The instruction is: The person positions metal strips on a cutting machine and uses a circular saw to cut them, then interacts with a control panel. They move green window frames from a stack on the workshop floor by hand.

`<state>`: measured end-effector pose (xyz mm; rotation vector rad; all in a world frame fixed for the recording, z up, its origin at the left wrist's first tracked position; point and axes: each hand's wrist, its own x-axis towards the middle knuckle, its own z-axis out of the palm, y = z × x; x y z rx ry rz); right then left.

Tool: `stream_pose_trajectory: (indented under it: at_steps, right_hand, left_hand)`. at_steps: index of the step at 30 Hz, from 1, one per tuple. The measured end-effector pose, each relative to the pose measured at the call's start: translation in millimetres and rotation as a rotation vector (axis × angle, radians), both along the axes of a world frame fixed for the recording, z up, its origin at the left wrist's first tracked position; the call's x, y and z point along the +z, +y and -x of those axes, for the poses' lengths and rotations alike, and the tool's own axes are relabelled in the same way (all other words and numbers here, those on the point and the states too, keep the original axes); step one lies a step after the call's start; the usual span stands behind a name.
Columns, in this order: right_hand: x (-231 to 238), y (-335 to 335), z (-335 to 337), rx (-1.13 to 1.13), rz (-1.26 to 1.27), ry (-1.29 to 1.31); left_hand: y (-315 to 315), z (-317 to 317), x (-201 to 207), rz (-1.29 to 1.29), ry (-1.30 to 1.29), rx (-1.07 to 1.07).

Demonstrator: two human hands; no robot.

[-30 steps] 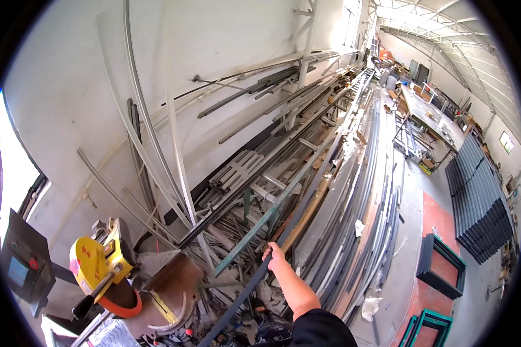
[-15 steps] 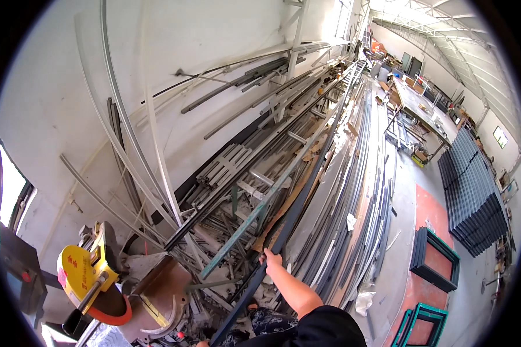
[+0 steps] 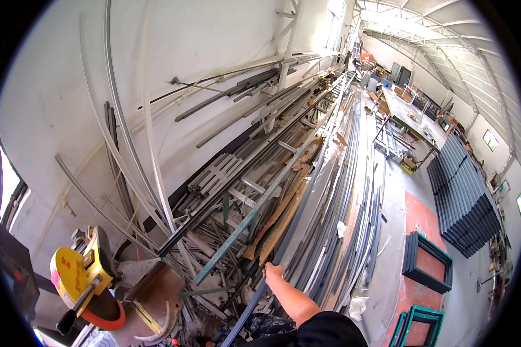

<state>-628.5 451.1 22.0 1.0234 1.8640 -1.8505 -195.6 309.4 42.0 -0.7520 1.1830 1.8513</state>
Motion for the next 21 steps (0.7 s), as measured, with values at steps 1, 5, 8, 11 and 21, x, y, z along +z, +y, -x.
stream_pose_trajectory:
  at_steps: [1, 5, 8, 11, 21]
  right_hand:
    - [2.0, -2.4, -2.2, 0.016, 0.097, -0.04]
    - [4.7, 9.9, -9.4, 0.001, 0.658, -0.193]
    - [26.7, -35.2, -16.7, 0.068, 1.003, -0.251]
    - [36.3, -61.0, -18.9, 0.078, 0.873, -0.174]
    - [18.9, -126.8, -43.9, -0.127, 0.457, -0.157]
  left_hand:
    - [-2.2, -12.2, -13.0, 0.08, 0.017, -0.003]
    - [-11.5, 35.2, 121.2, 0.611, 0.018, -0.255]
    - [-20.0, 6.2, 89.5, 1.161, 0.095, -0.209]
    - [-33.3, 0.5, 75.9, 1.435, 0.082, -0.313]
    - [-66.1, -35.9, 10.0, 1.726, 0.096, -0.336]
